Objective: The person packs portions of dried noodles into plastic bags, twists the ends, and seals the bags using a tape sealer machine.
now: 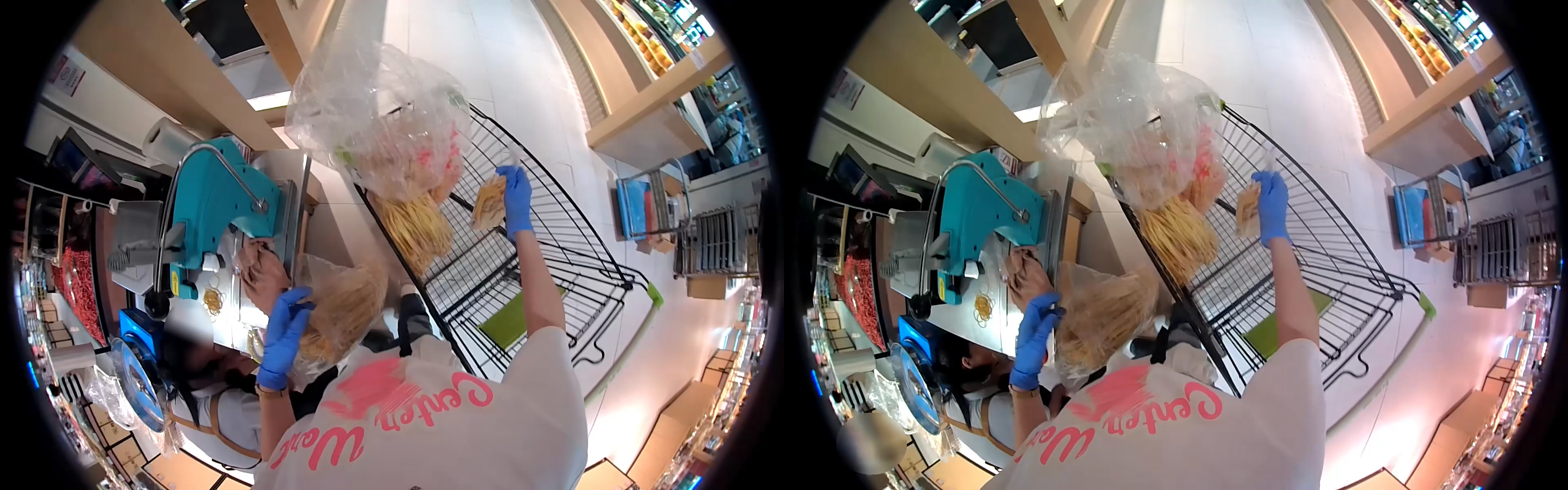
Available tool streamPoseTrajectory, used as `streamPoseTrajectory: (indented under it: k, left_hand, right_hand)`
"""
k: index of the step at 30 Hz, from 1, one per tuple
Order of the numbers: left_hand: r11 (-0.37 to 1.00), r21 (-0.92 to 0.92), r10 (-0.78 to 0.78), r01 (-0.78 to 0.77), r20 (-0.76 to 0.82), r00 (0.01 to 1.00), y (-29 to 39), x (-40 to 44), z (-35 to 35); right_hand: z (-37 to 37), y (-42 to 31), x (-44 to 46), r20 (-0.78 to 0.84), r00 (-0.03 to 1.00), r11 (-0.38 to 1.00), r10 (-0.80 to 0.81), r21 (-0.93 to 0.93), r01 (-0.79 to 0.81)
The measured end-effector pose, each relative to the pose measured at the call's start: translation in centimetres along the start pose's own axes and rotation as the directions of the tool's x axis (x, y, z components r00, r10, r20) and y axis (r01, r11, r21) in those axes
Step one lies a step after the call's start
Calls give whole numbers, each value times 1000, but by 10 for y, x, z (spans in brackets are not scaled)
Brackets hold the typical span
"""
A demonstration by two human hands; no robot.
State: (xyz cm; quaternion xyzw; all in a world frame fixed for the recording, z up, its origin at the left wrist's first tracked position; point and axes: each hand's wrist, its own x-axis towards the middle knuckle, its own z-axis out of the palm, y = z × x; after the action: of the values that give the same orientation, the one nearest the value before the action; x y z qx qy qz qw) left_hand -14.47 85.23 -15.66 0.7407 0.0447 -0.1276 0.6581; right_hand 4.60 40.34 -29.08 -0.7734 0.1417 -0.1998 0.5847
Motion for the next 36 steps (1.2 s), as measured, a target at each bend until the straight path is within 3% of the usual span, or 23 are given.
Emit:
streamPoseTrajectory:
  k: [2, 5, 7, 8, 9, 11, 13, 15, 16, 18, 20, 21, 23, 24, 25, 28, 29, 30, 31, 33, 35, 36]
  left_hand:
    - [1000, 6, -30, 30, 18, 999, -18, 23, 7]
    - [997, -16, -69, 69, 49, 996, 3, 34, 17]
    - [996, -33, -84, 87, 86, 993, 23, 29, 23]
    - [995, -32, -87, 90, 72, 994, 27, 29, 27]
    - [994, 13, -111, 110, 70, 991, 28, 28, 29]
    - [989, 59, -138, 135, 52, 989, 28, 30, 31]
    - [989, 24, -147, 146, 45, 988, 29, 33, 35]
    - [986, 42, -162, 161, 17, 987, 25, 28, 34]
    - [982, 63, -177, 177, 2, 984, 20, 24, 34]
    - [981, 18, -194, 194, -20, 981, 6, 15, 30]
    - [980, -40, -199, 197, -75, 977, -2, 5, 29]
    - [977, -57, -210, 205, -91, 973, -7, -3, 25]
    - [974, -71, -227, 216, -233, 946, -26, -39, 4]
    - [972, -74, -235, 223, -292, 927, -47, -63, -12]
    - [981, 19, -178, 196, -336, 925, -44, -60, -22]
    - [972, -114, -235, 207, -403, 885, -59, -81, -38]
    - [988, 67, -92, 142, -481, 872, -77, -86, -41]
    - [949, 291, 48, 120, -512, 857, -75, -92, -47]
    - [866, 474, 137, 161, -534, 834, -88, -107, -53]
    - [797, 560, 182, 227, -580, 794, -109, -123, -61]
    - [886, 416, 80, 203, -569, 819, -127, -136, -65]
    - [938, 246, -71, 245, -556, 828, -132, -142, -59]
  right_hand:
    - [37, 64, 7, 44, 997, 998, 56, 4, -56]
    - [71, 77, 26, 70, 998, 998, 11, -66, -6]
    - [85, 71, 40, 70, 997, 983, -23, -178, 35]
    - [86, 44, 46, 64, 998, 929, -26, -368, 48]
    - [91, 47, 53, 77, 997, 931, -26, -361, 53]
    - [108, 69, 77, 39, 999, 990, 31, -139, -26]
    - [120, 109, 122, -2, 998, 966, 59, -253, -58]
    - [120, 100, 141, 146, 989, 707, -9, -698, 109]
    - [120, 97, 147, 163, 986, 705, -11, -698, 123]
    - [120, 103, 161, 111, 994, 776, 20, -628, 55]
    - [103, 128, 182, 216, 973, 908, 81, -418, 18]
    - [100, 114, 174, 231, 972, 931, -43, -343, 123]
    - [107, 50, 93, 9, 980, 973, -199, -118, 199]
    - [95, 4, 36, 28, 997, 993, -71, 100, 67]
    - [96, -18, 0, 47, 999, 990, -18, 138, 12]
    - [81, -118, -100, 65, 966, 955, 249, 147, -257]
    - [71, -103, -120, 115, 963, 954, 244, 150, -260]
    - [70, -103, -144, 226, 967, 970, 113, 187, -157]
    - [73, -105, -169, 279, 952, 968, 123, 178, -177]
    - [82, -118, -217, 422, 895, 969, 143, 125, -214]
    - [108, -131, -255, 623, 778, 938, 82, 216, -272]
    - [123, -136, -274, 717, 696, 959, 33, 172, -223]
